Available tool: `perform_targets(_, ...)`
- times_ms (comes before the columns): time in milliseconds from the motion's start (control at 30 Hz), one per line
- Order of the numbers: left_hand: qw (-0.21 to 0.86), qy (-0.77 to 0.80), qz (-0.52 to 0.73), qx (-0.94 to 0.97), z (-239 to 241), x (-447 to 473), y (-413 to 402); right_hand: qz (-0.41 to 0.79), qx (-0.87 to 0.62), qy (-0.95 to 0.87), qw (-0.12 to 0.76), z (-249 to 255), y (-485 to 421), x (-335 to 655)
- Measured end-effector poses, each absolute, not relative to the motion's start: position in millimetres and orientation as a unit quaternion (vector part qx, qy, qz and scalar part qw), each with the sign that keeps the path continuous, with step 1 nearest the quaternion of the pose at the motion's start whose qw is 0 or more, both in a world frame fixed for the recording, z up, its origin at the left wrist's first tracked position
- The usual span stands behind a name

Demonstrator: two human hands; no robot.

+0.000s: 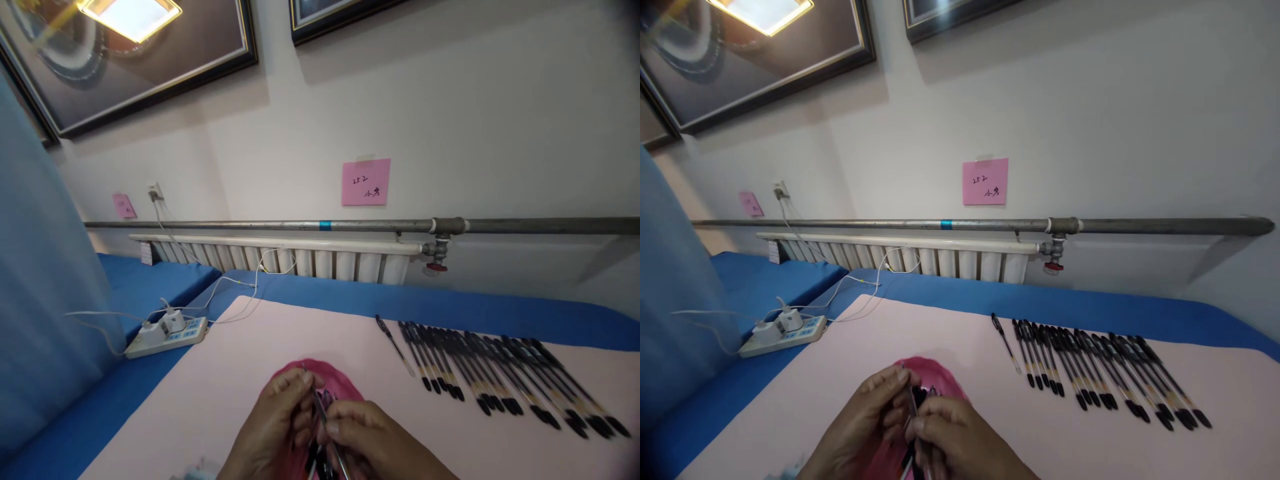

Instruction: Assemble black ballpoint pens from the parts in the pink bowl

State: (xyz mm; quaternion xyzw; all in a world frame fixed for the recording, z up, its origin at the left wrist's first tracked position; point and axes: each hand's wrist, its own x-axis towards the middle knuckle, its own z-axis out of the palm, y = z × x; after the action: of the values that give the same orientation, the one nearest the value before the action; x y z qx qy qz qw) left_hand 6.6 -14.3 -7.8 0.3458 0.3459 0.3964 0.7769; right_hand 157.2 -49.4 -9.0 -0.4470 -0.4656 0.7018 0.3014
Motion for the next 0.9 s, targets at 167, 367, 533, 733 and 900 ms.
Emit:
perform_targets(167,0.711,0.377,0.488,0.336,-7,-9,0,0.73,-0.435,-0.456,0.265,-8,-51,160)
perform_targets(367,0.676,0.399,0.518,0.34,-5,-14,1,0.706,-0.462,-0.473,0.252,-14,-49,155)
perform_targets(533,0.678,0.397,0.516,0.34,-5,-11,-1,0.671,-0.495,-0.467,0.296,-24,-51,151)
perform_targets(733,0.674,0.401,0.519,0.341,-5,-11,0,0.676,-0.47,-0.463,0.329,-28,-49,151)
perform_targets(900,0.673,0.397,0.52,0.346,-4,-7,-2,0.672,-0.466,-0.463,0.342,-25,-51,151)
